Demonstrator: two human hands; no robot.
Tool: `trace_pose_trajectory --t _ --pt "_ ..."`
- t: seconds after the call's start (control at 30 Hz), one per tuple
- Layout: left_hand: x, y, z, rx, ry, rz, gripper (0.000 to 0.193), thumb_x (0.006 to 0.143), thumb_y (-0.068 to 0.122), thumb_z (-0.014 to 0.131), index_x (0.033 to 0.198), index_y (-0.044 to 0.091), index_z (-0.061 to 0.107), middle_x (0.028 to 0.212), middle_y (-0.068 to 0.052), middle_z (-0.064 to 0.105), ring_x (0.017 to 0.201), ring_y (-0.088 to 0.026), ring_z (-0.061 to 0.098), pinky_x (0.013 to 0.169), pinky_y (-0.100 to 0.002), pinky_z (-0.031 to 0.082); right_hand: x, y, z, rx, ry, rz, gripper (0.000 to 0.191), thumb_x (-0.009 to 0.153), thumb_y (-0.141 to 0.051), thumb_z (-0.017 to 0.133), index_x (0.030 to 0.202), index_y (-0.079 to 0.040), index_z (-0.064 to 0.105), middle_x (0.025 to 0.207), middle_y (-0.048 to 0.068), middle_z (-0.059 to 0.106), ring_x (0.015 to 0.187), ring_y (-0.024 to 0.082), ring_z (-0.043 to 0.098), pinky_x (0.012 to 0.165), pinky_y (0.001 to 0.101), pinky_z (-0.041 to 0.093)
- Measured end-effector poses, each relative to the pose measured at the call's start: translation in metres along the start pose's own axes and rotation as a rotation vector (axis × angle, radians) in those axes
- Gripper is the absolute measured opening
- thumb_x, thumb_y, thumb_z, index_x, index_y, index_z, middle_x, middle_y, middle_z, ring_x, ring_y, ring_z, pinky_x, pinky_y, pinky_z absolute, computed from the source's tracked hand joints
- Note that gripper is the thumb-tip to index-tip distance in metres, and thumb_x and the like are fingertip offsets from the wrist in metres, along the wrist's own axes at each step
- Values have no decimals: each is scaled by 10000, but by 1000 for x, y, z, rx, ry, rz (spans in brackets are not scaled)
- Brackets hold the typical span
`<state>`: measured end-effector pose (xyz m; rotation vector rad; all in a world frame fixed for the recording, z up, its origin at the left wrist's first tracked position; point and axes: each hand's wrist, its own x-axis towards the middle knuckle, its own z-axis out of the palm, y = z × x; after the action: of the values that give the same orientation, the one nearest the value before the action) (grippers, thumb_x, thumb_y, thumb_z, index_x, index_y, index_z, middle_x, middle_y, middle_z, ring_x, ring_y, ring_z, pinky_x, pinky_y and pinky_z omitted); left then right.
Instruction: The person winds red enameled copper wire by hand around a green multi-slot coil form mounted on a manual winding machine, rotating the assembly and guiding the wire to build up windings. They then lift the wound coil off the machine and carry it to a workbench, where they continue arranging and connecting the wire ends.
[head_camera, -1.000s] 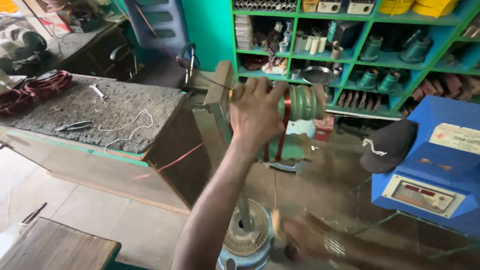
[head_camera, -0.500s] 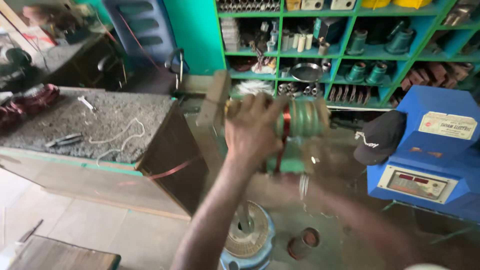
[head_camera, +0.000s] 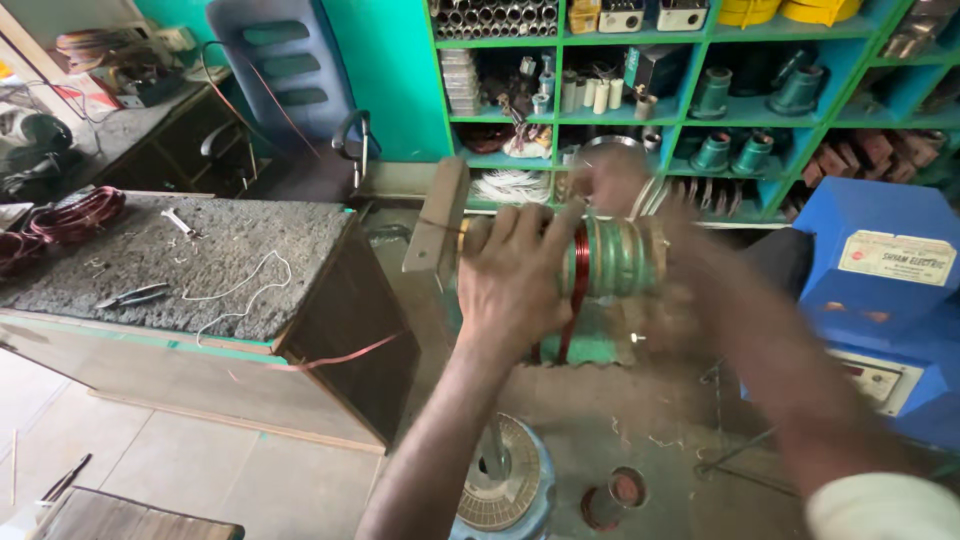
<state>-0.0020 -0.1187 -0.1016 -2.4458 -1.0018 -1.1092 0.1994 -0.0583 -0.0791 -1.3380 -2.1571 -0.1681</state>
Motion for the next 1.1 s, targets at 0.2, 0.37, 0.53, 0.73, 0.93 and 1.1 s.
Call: trace_pose_trajectory --t 0.2,0.37,0.53,0.73,0.93,1.1 --pt "5 -15 -3 -14 26 -12 714 506 292 857 1200 229 701 1040 -33 642 1043 -253 601 885 -454 427 -119 34 164 283 207 301 170 901 -232 638 1022 -145 719 964 161 743 901 359 718 763 447 567" --pt "14 -27 5 10 87 -4 634 545 306 860 1158 254 710 1029 -26 647 1052 -258 601 912 -479 432 -185 2 203 272 -209 222 167 915 -242 627 1005 -162 743 949 158 754 887 353 725 749 449 571" --pt "19 -34 17 2 46 15 652 523 219 812 1167 251 720 1020 -31 645 1038 -265 601 896 -456 438 -242 -6 195 370 -176 220 113 891 -141 621 956 -105 705 847 173 723 806 407 686 681 495 531" --pt "27 -33 34 -40 95 60 637 529 239 843 1154 245 721 990 -25 637 1016 -259 592 887 -445 437 -254 -37 130 490 -245 247 106 780 -69 656 818 -42 561 753 146 635 667 379 642 612 459 530" --pt "32 -20 34 -8 49 70 769 414 204 844 1171 262 721 1010 -7 652 1009 -241 605 877 -436 437 -250 -75 -9 408 -313 -255 140 844 -156 655 932 -55 611 802 117 605 718 335 633 600 440 475" --pt "25 -7 22 -1 9 50 776 418 190 834 1182 252 718 1029 -18 652 1023 -249 609 854 -437 433 -105 -16 -125 -523 -522 108 624 649 -340 786 1264 -368 687 793 -29 670 663 215 685 573 384 517"
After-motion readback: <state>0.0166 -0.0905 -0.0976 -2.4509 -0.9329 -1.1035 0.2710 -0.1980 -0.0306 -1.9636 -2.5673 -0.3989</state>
